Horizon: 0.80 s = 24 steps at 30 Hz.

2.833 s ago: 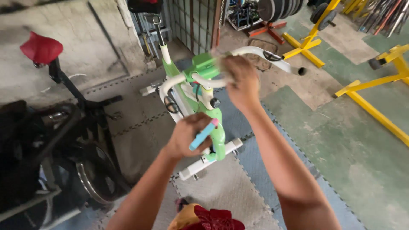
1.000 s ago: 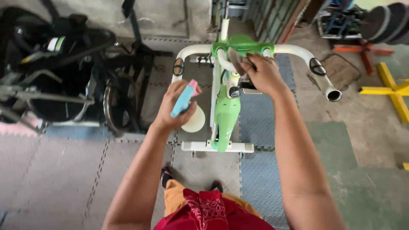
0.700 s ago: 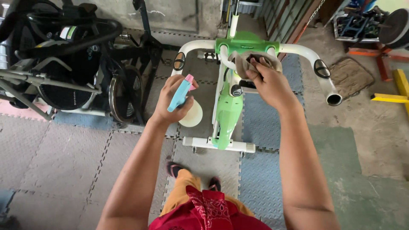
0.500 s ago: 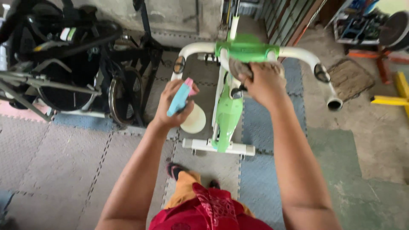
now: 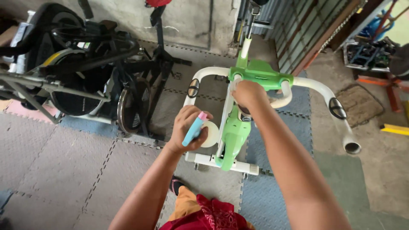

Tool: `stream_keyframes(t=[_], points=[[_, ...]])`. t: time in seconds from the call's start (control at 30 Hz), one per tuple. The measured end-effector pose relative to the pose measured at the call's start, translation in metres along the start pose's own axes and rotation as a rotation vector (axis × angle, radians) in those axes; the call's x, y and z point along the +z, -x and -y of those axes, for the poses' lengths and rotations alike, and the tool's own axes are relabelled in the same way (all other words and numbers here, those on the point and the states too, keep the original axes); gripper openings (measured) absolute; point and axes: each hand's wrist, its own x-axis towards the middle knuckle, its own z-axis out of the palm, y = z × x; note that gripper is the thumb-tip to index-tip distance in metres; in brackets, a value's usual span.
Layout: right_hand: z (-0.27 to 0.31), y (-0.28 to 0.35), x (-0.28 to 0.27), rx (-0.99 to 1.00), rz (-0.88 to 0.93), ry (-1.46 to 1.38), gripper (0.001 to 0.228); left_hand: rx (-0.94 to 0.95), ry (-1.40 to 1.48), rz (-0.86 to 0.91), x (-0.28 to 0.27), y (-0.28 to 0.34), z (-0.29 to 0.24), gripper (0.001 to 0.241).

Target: Cleaning various gym equipment including elliptical machines and stationary bikes using a spray bottle and cloth.

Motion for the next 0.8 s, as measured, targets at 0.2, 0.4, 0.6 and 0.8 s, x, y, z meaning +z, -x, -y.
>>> stream_keyframes(t=[0.2,0.4,0.6,0.8], points=[[-0.03,-0.097,0.052,0.097,0.135,-0.168,0.057,0.028,0.05,-0.017,0.0,0.002,0.002,0.027],[-0.041,-0.1,0.054,0.005,0.157,-0.159,0.062,0.007,-0.031,-0.034,0.005,0.008,0.001,0.031],[-0.042,-0.006,-0.012,-0.006,0.278,-0.317,0.058,-0.026,-0.073,0.004,0.001,0.01,-0.006,0.035],[-0.061,0.095,-0.018,-0.25,-0.233,-0.36,0.052,-0.059,-0.008,-0.025,0.006,0.014,-0.004,0.037]])
